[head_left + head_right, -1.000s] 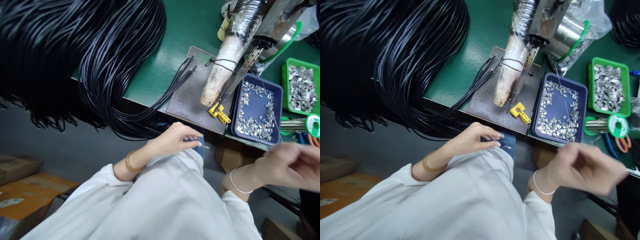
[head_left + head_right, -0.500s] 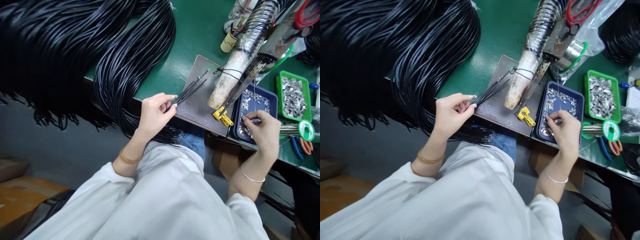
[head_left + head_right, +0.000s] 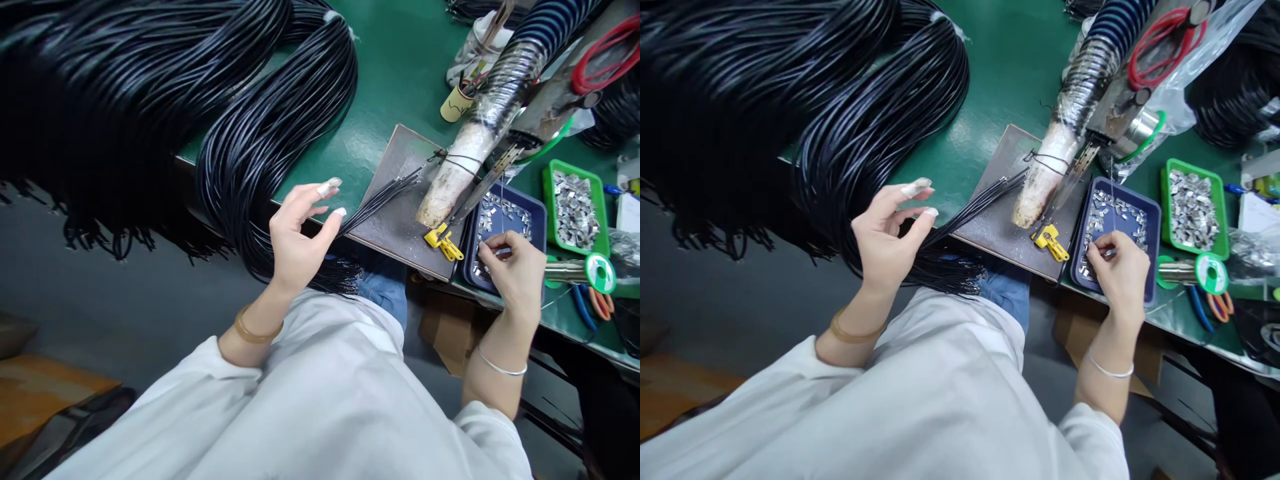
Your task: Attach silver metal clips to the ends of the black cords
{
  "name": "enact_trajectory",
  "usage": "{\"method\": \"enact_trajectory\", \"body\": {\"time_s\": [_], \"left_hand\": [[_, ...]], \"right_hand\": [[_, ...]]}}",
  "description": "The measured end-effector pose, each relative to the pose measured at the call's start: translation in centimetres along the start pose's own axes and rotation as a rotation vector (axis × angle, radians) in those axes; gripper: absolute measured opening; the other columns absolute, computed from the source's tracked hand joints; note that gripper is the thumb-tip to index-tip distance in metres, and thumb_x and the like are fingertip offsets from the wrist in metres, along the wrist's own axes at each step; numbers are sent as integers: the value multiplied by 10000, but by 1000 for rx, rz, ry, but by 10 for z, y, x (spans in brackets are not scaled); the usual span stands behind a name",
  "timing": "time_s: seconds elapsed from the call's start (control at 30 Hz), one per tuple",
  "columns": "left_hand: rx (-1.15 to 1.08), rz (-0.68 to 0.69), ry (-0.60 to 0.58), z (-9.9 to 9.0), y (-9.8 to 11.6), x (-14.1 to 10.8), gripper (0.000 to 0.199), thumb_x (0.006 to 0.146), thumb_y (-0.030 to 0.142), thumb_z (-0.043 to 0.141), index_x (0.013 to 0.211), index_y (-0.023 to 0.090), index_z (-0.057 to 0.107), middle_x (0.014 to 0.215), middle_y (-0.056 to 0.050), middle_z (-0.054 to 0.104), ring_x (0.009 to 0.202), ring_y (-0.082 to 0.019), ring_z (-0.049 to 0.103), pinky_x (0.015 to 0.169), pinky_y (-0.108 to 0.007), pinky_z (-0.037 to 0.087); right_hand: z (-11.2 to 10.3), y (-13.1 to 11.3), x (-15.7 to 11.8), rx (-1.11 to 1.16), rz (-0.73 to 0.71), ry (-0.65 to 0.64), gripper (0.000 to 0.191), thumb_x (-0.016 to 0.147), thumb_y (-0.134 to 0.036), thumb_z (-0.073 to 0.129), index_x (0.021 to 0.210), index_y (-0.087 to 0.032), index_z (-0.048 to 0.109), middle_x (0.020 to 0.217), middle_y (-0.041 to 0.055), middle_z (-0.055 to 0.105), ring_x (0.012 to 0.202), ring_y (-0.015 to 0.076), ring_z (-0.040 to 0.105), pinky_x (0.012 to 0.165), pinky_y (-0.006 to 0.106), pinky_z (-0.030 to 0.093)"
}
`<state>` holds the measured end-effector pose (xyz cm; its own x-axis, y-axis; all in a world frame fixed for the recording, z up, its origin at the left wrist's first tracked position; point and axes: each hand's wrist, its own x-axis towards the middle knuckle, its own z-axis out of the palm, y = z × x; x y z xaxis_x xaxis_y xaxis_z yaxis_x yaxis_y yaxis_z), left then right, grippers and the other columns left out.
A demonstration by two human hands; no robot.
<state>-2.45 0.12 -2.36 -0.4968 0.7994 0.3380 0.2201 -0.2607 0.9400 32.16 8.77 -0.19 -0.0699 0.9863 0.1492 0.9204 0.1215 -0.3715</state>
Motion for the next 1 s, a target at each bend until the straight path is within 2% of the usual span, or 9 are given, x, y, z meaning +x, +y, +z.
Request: {"method": "enact_trajectory", "body": {"time_s": [0.07,0.23,0.37,0.47,0.6,0.8,0.87,0.93,1.0], "left_hand": [[-128,-8,-61,5,10,0,276,797,162,735,1071,190,761,1105,-69,726,957,-153,702,805,-246,611],[-548,-377,-486,20,27,-10,178,836,206,731,1005,188,784,979,-81,746,878,-164,700,667,-224,603],[-671,-532,-602,24,35,-19,131,832,194,735,952,192,786,917,-70,737,829,-150,686,622,-206,582],[-625,-445,-752,17,52,-19,125,853,165,693,938,193,781,905,-87,744,822,-168,699,665,-249,599],[-680,-16,-1043,7,81,-17,170,827,143,704,921,266,773,948,-79,778,803,-188,732,773,-301,627],[-471,298,-980,12,82,-14,95,870,94,662,845,183,684,801,-62,731,741,-135,693,718,-234,571],[-199,276,-787,16,65,-9,107,891,116,645,830,194,683,801,-35,723,779,-141,673,775,-263,553],[166,257,-435,20,41,0,96,907,191,634,843,199,705,852,-41,714,840,-179,653,837,-323,523],[455,198,-315,23,16,11,181,894,280,657,1030,186,729,985,-75,708,933,-223,634,874,-360,494]], "right_hand": [[2,0,-1,5,3,21,102,790,-295,683,772,-207,635,813,-20,706,586,90,574,682,245,429],[4,2,-3,20,-7,33,115,806,-319,671,793,-208,641,835,-12,705,596,101,574,683,256,435],[3,1,-4,25,-8,41,113,806,-317,681,791,-212,642,830,-23,702,594,100,569,687,260,436],[3,-1,-5,21,-9,40,103,810,-306,671,791,-209,641,829,-15,700,595,99,569,682,258,438],[4,-2,-6,14,-20,48,91,811,-294,662,804,-206,641,837,-2,701,607,102,574,681,255,439],[5,0,-6,26,-1,49,121,810,-319,673,814,-203,641,815,-1,689,600,101,570,678,251,437],[5,1,-6,27,8,42,126,809,-328,680,823,-209,642,814,-9,686,599,100,573,676,249,436],[5,2,-6,30,15,38,128,808,-333,682,823,-213,640,817,-13,687,591,100,574,669,250,436],[5,1,-7,30,16,42,130,809,-335,679,816,-211,640,811,-10,686,583,103,575,657,254,437]]}}
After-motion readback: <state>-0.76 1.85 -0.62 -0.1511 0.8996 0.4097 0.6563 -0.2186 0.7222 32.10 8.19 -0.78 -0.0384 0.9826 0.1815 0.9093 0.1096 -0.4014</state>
